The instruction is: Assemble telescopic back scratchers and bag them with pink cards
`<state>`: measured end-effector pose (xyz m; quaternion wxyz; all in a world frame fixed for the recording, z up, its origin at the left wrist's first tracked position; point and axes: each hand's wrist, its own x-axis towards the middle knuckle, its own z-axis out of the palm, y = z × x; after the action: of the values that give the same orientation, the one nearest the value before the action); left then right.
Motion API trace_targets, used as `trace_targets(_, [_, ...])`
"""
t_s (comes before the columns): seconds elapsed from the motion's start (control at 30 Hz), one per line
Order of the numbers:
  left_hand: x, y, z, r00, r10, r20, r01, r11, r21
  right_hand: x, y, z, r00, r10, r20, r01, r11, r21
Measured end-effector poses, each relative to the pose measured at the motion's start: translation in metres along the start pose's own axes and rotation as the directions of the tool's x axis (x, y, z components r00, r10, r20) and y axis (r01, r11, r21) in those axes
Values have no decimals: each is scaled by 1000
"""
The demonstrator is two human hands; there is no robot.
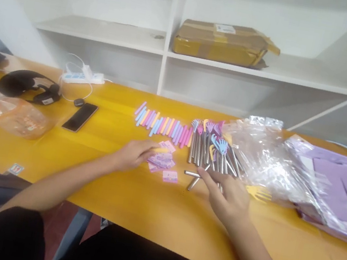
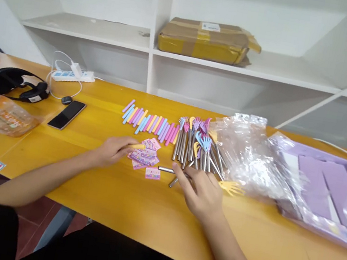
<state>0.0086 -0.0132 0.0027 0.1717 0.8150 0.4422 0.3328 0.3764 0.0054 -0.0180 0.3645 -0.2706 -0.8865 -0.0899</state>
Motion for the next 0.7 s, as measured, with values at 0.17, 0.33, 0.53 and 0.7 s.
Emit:
trace_targets(0.17, [-34, 13, 7, 987, 105, -123, -112, 992, -50, 14, -7, 8, 994, -107, -20, 105, 991, -87])
trace_targets(0.33, [-31, 5, 14, 976, 199, -92, -201, 980, -12, 20, -20, 18, 991, -131, -43, 131, 991, -2])
trace_targets(0.53, [-33, 2, 27, 974, 227, -22, -228, 971, -67, 20, -30, 18, 991, -132, 10, 132, 990, 41])
trace_targets(0.7, [-34, 2, 24, 982, 186, -4, -186, 980, -73, 22, -27, 12, 991, -133, 19, 133, 991, 34])
